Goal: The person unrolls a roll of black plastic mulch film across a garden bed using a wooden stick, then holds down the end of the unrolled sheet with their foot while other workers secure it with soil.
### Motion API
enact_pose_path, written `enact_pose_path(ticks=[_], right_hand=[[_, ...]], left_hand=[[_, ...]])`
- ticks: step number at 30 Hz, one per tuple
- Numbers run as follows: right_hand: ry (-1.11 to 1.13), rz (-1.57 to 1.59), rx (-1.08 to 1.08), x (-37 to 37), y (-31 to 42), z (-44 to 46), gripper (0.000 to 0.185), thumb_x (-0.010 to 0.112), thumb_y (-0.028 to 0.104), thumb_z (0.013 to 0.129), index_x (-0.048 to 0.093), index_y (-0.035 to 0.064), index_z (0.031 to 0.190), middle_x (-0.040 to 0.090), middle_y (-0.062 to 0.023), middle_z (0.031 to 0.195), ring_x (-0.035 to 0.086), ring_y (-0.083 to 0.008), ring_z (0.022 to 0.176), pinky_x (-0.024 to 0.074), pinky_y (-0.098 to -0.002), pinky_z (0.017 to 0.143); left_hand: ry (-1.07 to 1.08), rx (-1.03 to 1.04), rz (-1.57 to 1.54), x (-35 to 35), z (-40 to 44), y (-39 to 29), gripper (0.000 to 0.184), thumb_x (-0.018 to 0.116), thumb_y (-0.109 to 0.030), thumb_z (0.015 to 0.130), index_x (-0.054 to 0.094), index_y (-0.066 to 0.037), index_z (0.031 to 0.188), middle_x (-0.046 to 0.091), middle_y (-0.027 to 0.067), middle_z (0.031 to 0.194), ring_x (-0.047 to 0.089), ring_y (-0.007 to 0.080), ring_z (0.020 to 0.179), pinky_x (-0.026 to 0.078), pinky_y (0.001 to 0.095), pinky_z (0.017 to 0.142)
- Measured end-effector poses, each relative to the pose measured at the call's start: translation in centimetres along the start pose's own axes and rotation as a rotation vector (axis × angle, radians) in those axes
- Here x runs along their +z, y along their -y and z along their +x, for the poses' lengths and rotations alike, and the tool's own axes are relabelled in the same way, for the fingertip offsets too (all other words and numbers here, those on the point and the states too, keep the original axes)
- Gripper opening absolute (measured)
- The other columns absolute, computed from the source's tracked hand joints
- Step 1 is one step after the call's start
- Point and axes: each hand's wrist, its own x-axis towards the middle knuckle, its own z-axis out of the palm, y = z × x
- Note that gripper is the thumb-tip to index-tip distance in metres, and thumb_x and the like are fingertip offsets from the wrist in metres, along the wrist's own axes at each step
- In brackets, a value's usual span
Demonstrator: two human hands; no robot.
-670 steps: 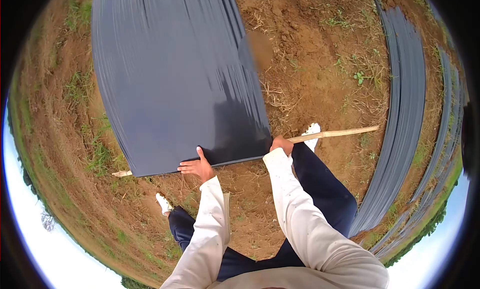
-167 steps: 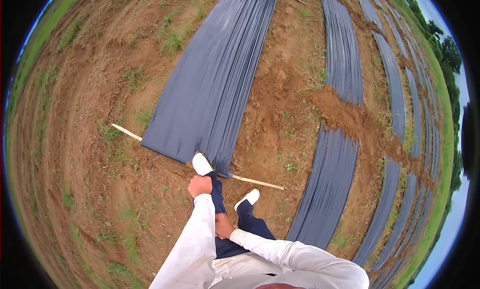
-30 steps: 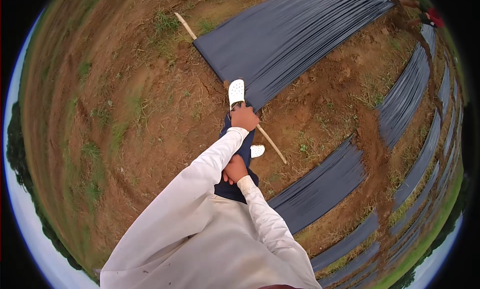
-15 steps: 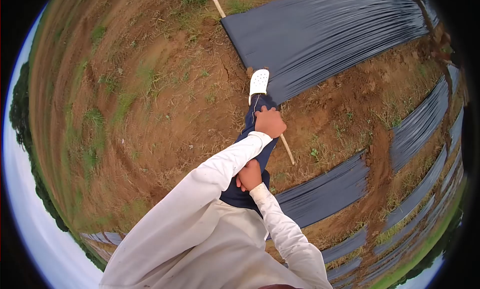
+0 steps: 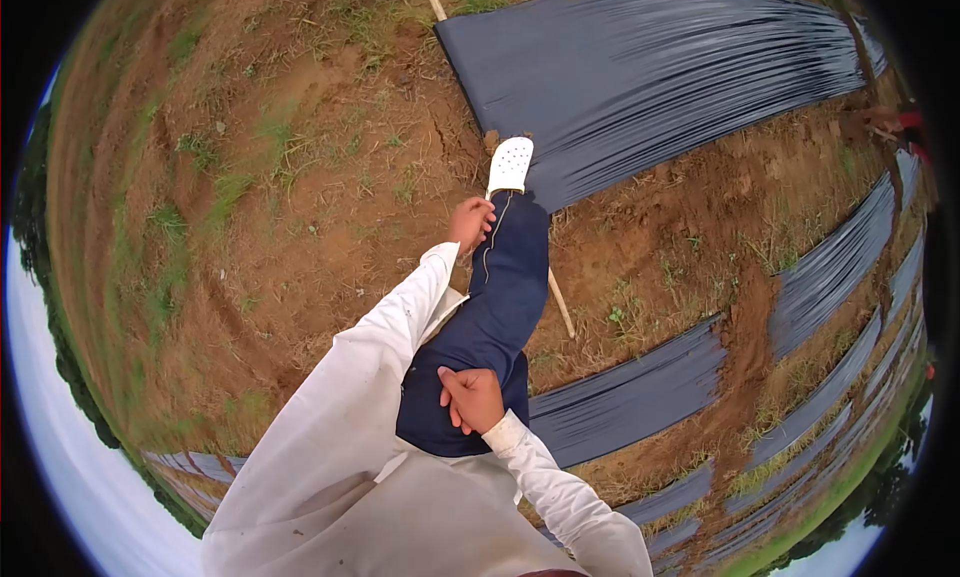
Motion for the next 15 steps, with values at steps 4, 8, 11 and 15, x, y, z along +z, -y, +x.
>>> enact_pose_path(ticks=[4, 8, 11, 15], right_hand=[[0.016, 0.024, -0.31, 0.2, -4.3, 0.6, 0.034, 0.057, 0.015, 0.086, 0.056, 0.0015, 0.055, 0.047, -0.0039, 0.039, 0.042, -0.0113, 0.028, 0.0312, -0.024, 0.03], [-0.086, -0.152, -0.951, 0.4, -9.8, 2.3, 0.018, 0.061, 0.004, 0.08, 0.061, -0.0016, 0.063, 0.054, -0.0044, 0.046, 0.051, -0.0128, 0.035, 0.0396, -0.0235, 0.034], [-0.02, -0.159, -0.997, 0.0, -10.5, 2.5, 0.007, 0.063, 0.001, 0.078, 0.064, -0.0017, 0.071, 0.059, -0.0062, 0.054, 0.056, -0.0154, 0.04, 0.0411, -0.0236, 0.036], [0.081, -0.172, -0.935, -0.4, -11.4, 2.3, 0.015, 0.063, 0.014, 0.083, 0.066, 0.0008, 0.077, 0.065, -0.008, 0.066, 0.063, -0.0179, 0.053, 0.048, -0.0242, 0.046]], left_hand=[[0.031, 0.091, 1.217, -7.8, 9.2, 9.6, 0.031, 0.049, -0.025, 0.079, 0.063, -0.002, 0.094, 0.064, 0.0177, 0.095, 0.061, 0.0349, 0.087, 0.046, 0.0432, 0.078], [0.315, -0.03, 1.599, -10.0, 13.8, 14.0, 0.025, 0.05, -0.018, 0.078, 0.063, -0.004, 0.093, 0.064, 0.0184, 0.094, 0.061, 0.0348, 0.086, 0.047, 0.0425, 0.076], [0.17, 0.04, 0.926, -8.1, 16.0, 13.7, 0.022, 0.048, -0.013, 0.08, 0.062, -0.003, 0.093, 0.064, 0.0179, 0.09, 0.061, 0.0333, 0.082, 0.047, 0.0415, 0.073], [0.036, 0.329, 1.068, -3.8, 18.7, 8.0, 0.022, 0.049, -0.005, 0.077, 0.061, -0.005, 0.096, 0.062, 0.0161, 0.097, 0.058, 0.0338, 0.091, 0.046, 0.0394, 0.078]])
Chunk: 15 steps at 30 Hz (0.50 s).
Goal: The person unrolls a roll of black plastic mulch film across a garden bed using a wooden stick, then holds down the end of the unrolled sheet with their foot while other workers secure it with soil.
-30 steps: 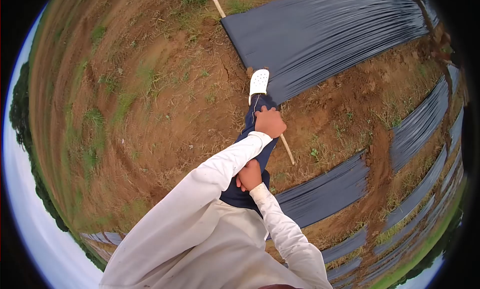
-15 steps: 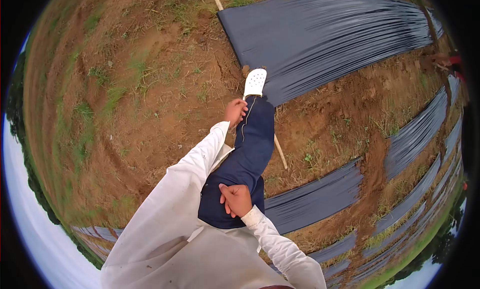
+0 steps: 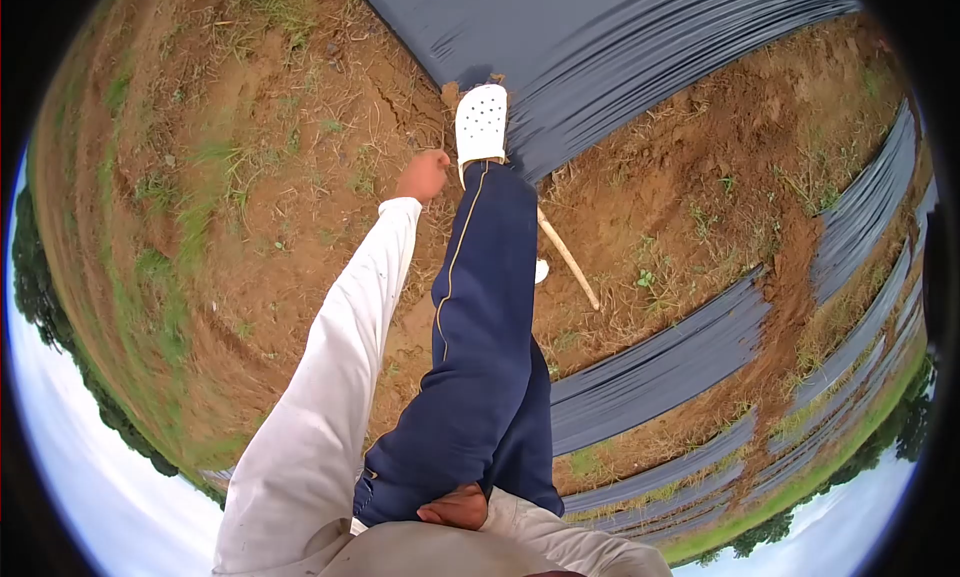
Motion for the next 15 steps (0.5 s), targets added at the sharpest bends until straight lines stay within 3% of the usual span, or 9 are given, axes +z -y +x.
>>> enact_pose_path(ticks=[2, 3, 4, 5, 6, 8, 11, 13, 15], right_hand=[[0.055, 0.053, 0.015, 0.1, -1.1, -1.4, 0.019, 0.06, 0.018, 0.086, 0.066, 0.0015, 0.079, 0.066, -0.0084, 0.074, 0.065, -0.0189, 0.06, 0.0497, -0.0257, 0.051], [0.118, 0.103, 0.023, 0.4, -1.6, -2.2, 0.023, 0.056, 0.021, 0.089, 0.066, 0.0022, 0.081, 0.067, -0.0087, 0.082, 0.066, -0.0199, 0.066, 0.0513, -0.0271, 0.055], [0.183, 0.475, 0.279, 1.9, -2.3, -4.3, 0.029, 0.049, 0.024, 0.092, 0.066, 0.0018, 0.087, 0.066, -0.0099, 0.09, 0.066, -0.0212, 0.072, 0.0516, -0.0282, 0.061], [0.208, 0.398, 0.2, 1.4, -2.5, -4.0, 0.028, 0.049, 0.024, 0.092, 0.066, 0.0018, 0.088, 0.066, -0.01, 0.09, 0.066, -0.0212, 0.072, 0.0516, -0.0283, 0.061], [0.211, 0.262, 0.074, 1.1, -2.6, -3.6, 0.028, 0.049, 0.024, 0.092, 0.066, 0.0017, 0.088, 0.066, -0.01, 0.09, 0.066, -0.0212, 0.072, 0.0516, -0.0284, 0.061], [0.204, 0.265, 0.051, 1.0, -3.1, -3.5, 0.027, 0.049, 0.023, 0.091, 0.065, 0.0017, 0.089, 0.066, -0.0102, 0.09, 0.066, -0.0212, 0.072, 0.0516, -0.0286, 0.062], [0.197, 0.268, 0.027, 1.4, -3.7, -3.2, 0.025, 0.05, 0.022, 0.09, 0.065, 0.0016, 0.089, 0.066, -0.0104, 0.089, 0.066, -0.0211, 0.073, 0.0515, -0.0289, 0.062], [0.2, 0.267, 0.009, 1.3, -3.8, -2.9, 0.025, 0.05, 0.021, 0.089, 0.065, 0.0015, 0.09, 0.066, -0.0106, 0.089, 0.066, -0.0211, 0.073, 0.0515, -0.0291, 0.062], [0.196, 0.258, -0.005, 1.3, -3.6, -2.8, 0.024, 0.05, 0.02, 0.088, 0.064, 0.0014, 0.091, 0.066, -0.0107, 0.089, 0.066, -0.021, 0.074, 0.0514, -0.0293, 0.063]], left_hand=[[-0.121, 0.168, 0.187, -0.8, 3.1, -0.9, 0.037, 0.05, 0.001, 0.073, 0.055, -0.008, 0.109, 0.055, 0.0137, 0.115, 0.055, 0.0334, 0.1, 0.045, 0.04, 0.084], [0.03, 0.114, 0.291, -2.3, 4.8, -2.4, 0.054, 0.049, 0.004, 0.07, 0.046, -0.011, 0.122, 0.044, 0.0093, 0.128, 0.052, 0.0334, 0.105, 0.044, 0.0423, 0.087], [-0.029, 0.253, 0.397, -2.0, 7.2, -1.3, 0.061, 0.049, 0.006, 0.069, 0.041, -0.012, 0.127, 0.04, 0.0055, 0.132, 0.051, 0.0318, 0.106, 0.046, 0.0421, 0.086], [-0.069, 0.314, 0.551, -2.3, 8.5, -1.6, 0.057, 0.05, 0.002, 0.075, 0.039, -0.014, 0.129, 0.036, 0.0024, 0.136, 0.052, 0.0259, 0.106, 0.05, 0.04, 0.082], [-0.067, 0.372, 0.59, -2.8, 9.7, -1.9, 0.059, 0.05, 0.002, 0.075, 0.037, -0.014, 0.131, 0.034, 0.0008, 0.138, 0.052, 0.0251, 0.106, 0.051, 0.0393, 0.08], [-0.06, 0.441, 0.631, -2.9, 11.0, -1.6, 0.061, 0.05, 0.002, 0.076, 0.036, -0.014, 0.132, 0.032, -0.0008, 0.14, 0.052, 0.0242, 0.107, 0.052, 0.0385, 0.078], [0.033, 0.421, 0.804, -2.7, 10.8, -0.7, 0.061, 0.05, 0.0, 0.076, 0.036, -0.014, 0.134, 0.029, -0.0032, 0.143, 0.055, 0.0241, 0.102, 0.053, 0.037, 0.074], [0.13, 0.282, 0.806, -2.0, 10.1, -0.2, 0.059, 0.052, 0.002, 0.073, 0.041, -0.012, 0.129, 0.024, -0.0032, 0.146, 0.058, 0.0259, 0.099, 0.051, 0.0394, 0.076], [0.228, 0.301, 0.936, -1.6, 10.1, 1.6, 0.05, 0.052, -0.001, 0.074, 0.046, -0.011, 0.123, 0.027, -0.0012, 0.145, 0.06, 0.0262, 0.094, 0.051, 0.0384, 0.075]])
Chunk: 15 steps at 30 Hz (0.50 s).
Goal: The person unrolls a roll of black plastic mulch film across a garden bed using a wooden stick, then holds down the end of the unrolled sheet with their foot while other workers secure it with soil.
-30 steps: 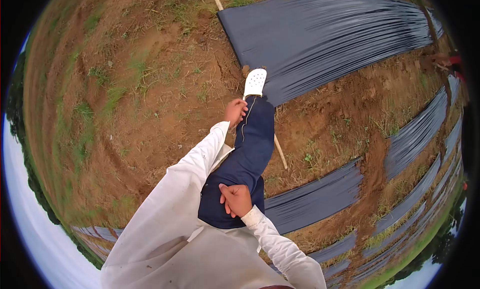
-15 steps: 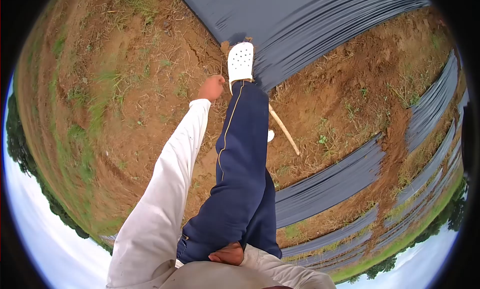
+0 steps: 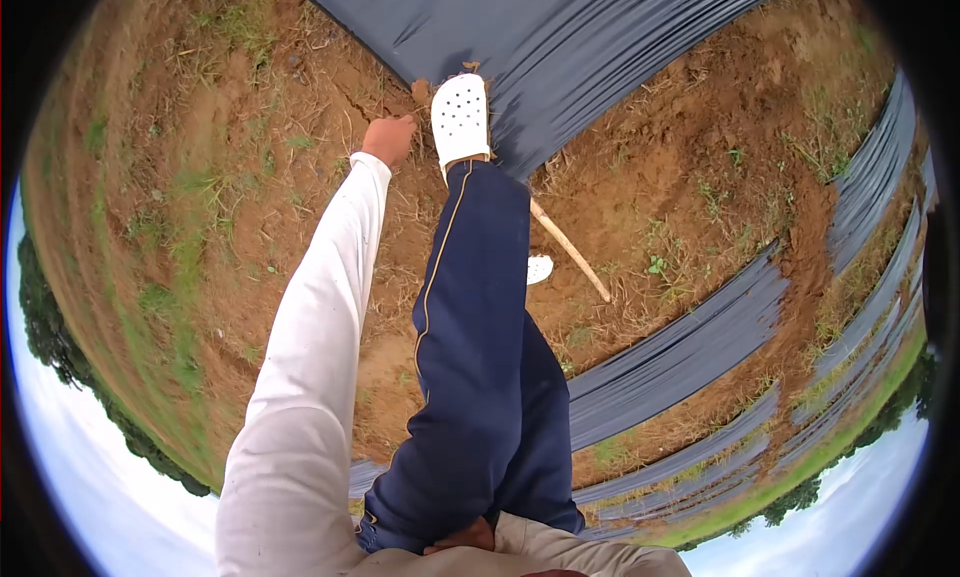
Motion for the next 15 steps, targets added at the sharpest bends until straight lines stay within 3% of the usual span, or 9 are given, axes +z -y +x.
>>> enact_pose_path(ticks=[3, 6, 8, 12, 13, 15], right_hand=[[0.006, -0.016, -0.013, -0.6, 0.3, 0.1, 0.023, 0.05, 0.019, 0.087, 0.064, 0.0014, 0.092, 0.066, -0.0109, 0.089, 0.066, -0.021, 0.074, 0.0514, -0.0296, 0.063], [0.001, -0.033, -0.025, -0.9, 0.1, 0.2, 0.022, 0.05, 0.018, 0.086, 0.064, 0.0013, 0.092, 0.066, -0.0112, 0.088, 0.066, -0.0209, 0.075, 0.0513, -0.0299, 0.063], [-0.007, -0.029, -0.027, -0.7, -0.3, 0.0, 0.022, 0.05, 0.018, 0.085, 0.063, 0.0012, 0.093, 0.066, -0.0113, 0.088, 0.066, -0.0209, 0.075, 0.0513, -0.0301, 0.064], [-0.009, -0.013, -0.035, -0.4, -0.8, -0.4, 0.022, 0.051, 0.016, 0.084, 0.063, 0.0011, 0.094, 0.066, -0.0116, 0.088, 0.066, -0.0208, 0.076, 0.0512, -0.0305, 0.064], [-0.008, -0.01, -0.04, -0.2, -0.7, -0.4, 0.022, 0.051, 0.016, 0.083, 0.063, 0.0011, 0.094, 0.066, -0.0117, 0.088, 0.066, -0.0208, 0.076, 0.0512, -0.0306, 0.064], [-0.018, -0.023, -0.059, -0.2, -0.8, -0.3, 0.022, 0.051, 0.015, 0.083, 0.062, 0.001, 0.095, 0.066, -0.0119, 0.087, 0.066, -0.0207, 0.076, 0.0512, -0.0308, 0.065]], left_hand=[[0.131, 0.002, 0.088, -1.0, 0.2, 0.1, 0.042, 0.051, -0.002, 0.076, 0.05, -0.009, 0.117, 0.031, -0.0001, 0.143, 0.059, 0.0259, 0.1, 0.051, 0.0379, 0.077], [-0.007, -0.013, 0.028, -3.2, 1.8, -0.5, 0.048, 0.05, -0.003, 0.077, 0.045, -0.01, 0.125, 0.032, -0.0011, 0.143, 0.056, 0.0262, 0.106, 0.051, 0.0369, 0.077], [-0.338, 0.075, 0.073, -4.1, 3.2, -0.8, 0.057, 0.049, -0.003, 0.078, 0.037, -0.011, 0.133, 0.03, -0.0023, 0.144, 0.054, 0.026, 0.108, 0.052, 0.0356, 0.075], [-0.11, -0.068, 0.176, -4.7, 2.2, -1.8, 0.059, 0.049, -0.002, 0.081, 0.031, -0.013, 0.136, 0.028, -0.004, 0.144, 0.059, 0.0236, 0.099, 0.053, 0.0329, 0.072], [-0.085, -0.075, 0.172, -4.3, 1.2, -2.2, 0.063, 0.05, -0.003, 0.082, 0.024, -0.014, 0.139, 0.018, -0.0013, 0.148, 0.062, 0.0238, 0.09, 0.053, 0.0343, 0.071], [-0.044, -0.011, 0.229, 0.2, 0.0, -1.1, 0.05, 0.052, -0.01, 0.083, 0.04, -0.012, 0.132, 0.037, 0.005, 0.14, 0.064, 0.024, 0.084, 0.052, 0.0361, 0.068]])
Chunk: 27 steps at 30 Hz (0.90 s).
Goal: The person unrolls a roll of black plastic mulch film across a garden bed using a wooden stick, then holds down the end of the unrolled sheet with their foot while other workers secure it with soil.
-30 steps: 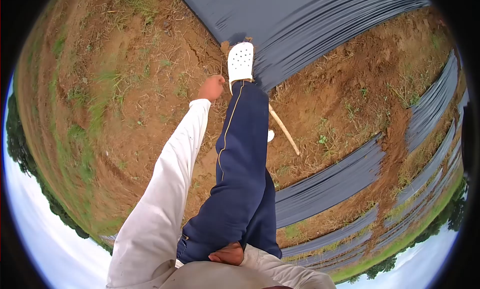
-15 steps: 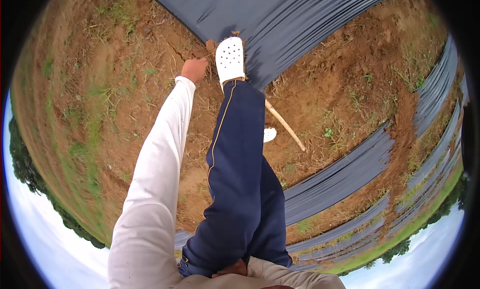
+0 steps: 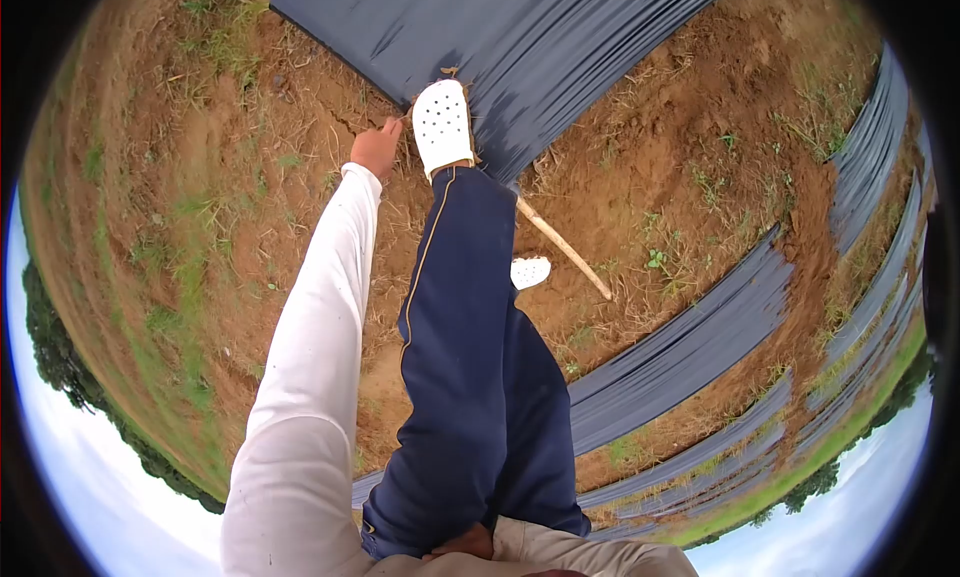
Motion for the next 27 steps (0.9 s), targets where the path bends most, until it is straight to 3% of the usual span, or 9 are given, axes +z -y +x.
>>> enact_pose_path(ticks=[2, 8, 11, 15, 17, 20, 21, 25, 27], right_hand=[[-0.004, -0.014, -0.026, -0.1, 0.2, 0.1, 0.022, 0.051, 0.014, 0.082, 0.062, 0.0009, 0.096, 0.066, -0.012, 0.087, 0.066, -0.0207, 0.077, 0.0512, -0.031, 0.065], [-0.115, -0.183, -0.104, 0.1, 2.0, 1.6, 0.023, 0.051, 0.012, 0.08, 0.061, 0.0008, 0.097, 0.066, -0.0124, 0.087, 0.066, -0.0206, 0.078, 0.0511, -0.0315, 0.066], [-0.144, -0.387, -0.174, -0.1, 0.6, 1.7, 0.018, 0.055, 0.017, 0.089, 0.061, -0.0008, 0.087, 0.062, -0.009, 0.074, 0.062, -0.0229, 0.062, 0.0489, -0.0292, 0.06], [-0.252, -0.361, -0.051, -3.5, 5.7, 4.5, 0.019, 0.055, 0.016, 0.087, 0.063, -0.0003, 0.083, 0.063, -0.009, 0.07, 0.062, -0.0203, 0.058, 0.0495, -0.0297, 0.058], [-0.351, -0.252, 0.055, -4.7, 12.2, 6.4, 0.02, 0.055, 0.016, 0.087, 0.064, -0.0001, 0.081, 0.064, -0.0089, 0.068, 0.062, -0.019, 0.056, 0.0498, -0.0299, 0.057], [-0.609, -0.138, 0.204, -5.3, 19.2, 7.9, 0.021, 0.054, 0.016, 0.086, 0.065, 0.0002, 0.077, 0.065, -0.0089, 0.065, 0.063, -0.017, 0.054, 0.0502, -0.0303, 0.055], [-0.707, -0.136, 0.108, -5.7, 13.1, 7.1, 0.015, 0.057, 0.015, 0.087, 0.06, 0.0005, 0.089, 0.061, -0.008, 0.079, 0.062, -0.0218, 0.07, 0.0481, -0.0284, 0.067], [-0.838, -0.847, -0.197, -12.5, 20.7, 8.9, 0.036, 0.045, 0.03, 0.091, 0.052, 0.007, 0.117, 0.046, -0.0131, 0.125, 0.039, -0.0293, 0.122, 0.0269, -0.043, 0.103], [-0.724, -1.09, -0.163, -13.8, 22.4, 9.7, 0.04, 0.034, 0.032, 0.094, 0.052, 0.0103, 0.121, 0.042, -0.0102, 0.133, 0.029, -0.0279, 0.131, 0.0145, -0.0497, 0.108]], left_hand=[[0.395, 0.018, 0.102, 2.5, -2.4, 0.1, 0.019, 0.053, -0.02, 0.084, 0.07, -0.012, 0.088, 0.069, 0.0059, 0.088, 0.065, 0.0242, 0.087, 0.05, 0.0353, 0.068], [0.115, -0.092, -0.43, 4.5, -14.5, -1.3, 0.019, 0.052, -0.011, 0.077, 0.065, -0.008, 0.091, 0.063, 0.0198, 0.087, 0.062, 0.0368, 0.082, 0.051, 0.0454, 0.069], [0.091, -0.218, -0.678, 3.4, -17.2, -2.4, 0.018, 0.054, -0.014, 0.074, 0.068, -0.003, 0.077, 0.062, 0.0229, 0.074, 0.062, 0.0386, 0.07, 0.05, 0.0459, 0.063], [-0.239, -0.412, -1.353, -1.2, -18.7, -2.3, 0.02, 0.06, 0.001, 0.073, 0.063, 0.004, 0.092, 0.066, 0.0131, 0.076, 0.063, 0.0203, 0.059, 0.049, 0.0289, 0.052], [-0.196, -0.626, -1.591, -12.8, -20.5, -4.1, 0.013, 0.06, -0.011, 0.082, 0.061, 0.002, 0.085, 0.063, 0.0098, 0.07, 0.059, 0.0142, 0.056, 0.045, 0.0256, 0.046], [-0.22, -0.563, -1.662, -24.6, -22.9, -6.2, 0.026, 0.054, -0.024, 0.089, 0.059, 0.001, 0.085, 0.061, 0.0072, 0.065, 0.055, 0.0107, 0.052, 0.042, 0.0237, 0.043], [-0.2, -0.426, -1.829, -26.6, -23.7, -7.1, 0.031, 0.05, -0.029, 0.091, 0.057, 0.001, 0.091, 0.061, 0.0089, 0.071, 0.057, 0.0124, 0.057, 0.044, 0.0244, 0.048], [0.095, 0.365, -2.387, -36.0, -29.7, -14.7, 0.059, 0.032, -0.048, 0.094, 0.043, 0.002, 0.122, 0.051, 0.0175, 0.118, 0.052, 0.0265, 0.105, 0.042, 0.0376, 0.09], [0.373, 0.37, -2.647, -40.5, -34.8, -19.1, 0.061, 0.027, -0.05, 0.094, 0.041, 0.0, 0.127, 0.05, 0.0169, 0.123, 0.051, 0.0297, 0.107, 0.039, 0.0394, 0.094]])
